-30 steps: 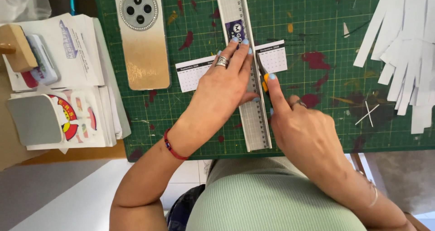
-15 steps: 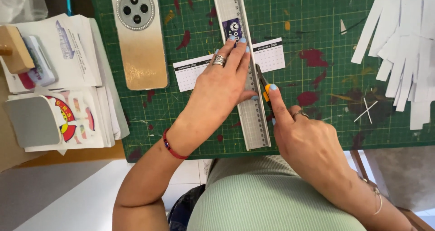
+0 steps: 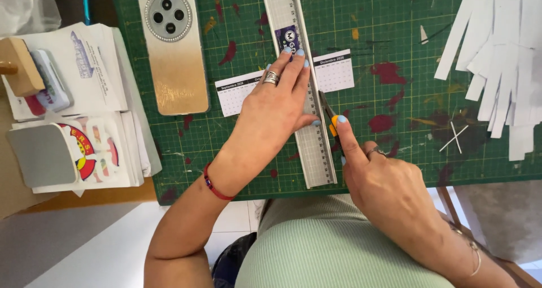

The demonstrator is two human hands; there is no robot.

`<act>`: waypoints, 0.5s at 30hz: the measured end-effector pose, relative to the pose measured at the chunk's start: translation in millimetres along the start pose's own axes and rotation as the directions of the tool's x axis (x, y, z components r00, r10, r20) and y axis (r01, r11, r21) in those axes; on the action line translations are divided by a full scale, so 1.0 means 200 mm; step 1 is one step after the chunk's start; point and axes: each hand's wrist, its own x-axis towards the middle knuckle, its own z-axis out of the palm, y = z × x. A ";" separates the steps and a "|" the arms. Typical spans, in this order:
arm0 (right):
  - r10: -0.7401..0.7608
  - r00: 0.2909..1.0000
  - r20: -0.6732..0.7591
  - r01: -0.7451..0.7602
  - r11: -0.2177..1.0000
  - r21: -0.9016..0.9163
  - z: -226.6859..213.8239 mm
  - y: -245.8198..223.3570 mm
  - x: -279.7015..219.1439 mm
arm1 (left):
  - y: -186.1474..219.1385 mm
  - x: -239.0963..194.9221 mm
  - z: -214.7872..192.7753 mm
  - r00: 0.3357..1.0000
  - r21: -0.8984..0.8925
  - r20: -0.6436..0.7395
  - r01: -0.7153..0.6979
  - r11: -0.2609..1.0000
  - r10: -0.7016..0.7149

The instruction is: The person uses a metal ruler and a utility knife to cut small rectangular pieces of paper on a green cutting mat. They align the ruler, make precise cuts, and then move the cut pieces aside.

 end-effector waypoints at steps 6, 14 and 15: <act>-0.039 0.999 -0.003 0.039 0.999 -0.029 -0.02 0.00 -0.02 | 0.00 0.00 0.01 1.000 -0.012 -0.016 0.003 1.000 -0.003; 0.021 1.000 -0.013 -0.021 0.999 -0.024 0.00 0.01 -0.04 | -0.01 0.00 0.01 0.999 -0.015 -0.038 0.006 1.000 -0.006; 0.040 0.999 0.034 -0.041 0.999 0.018 -0.01 0.02 -0.04 | -0.01 0.00 0.00 0.999 -0.013 -0.040 0.001 1.000 -0.002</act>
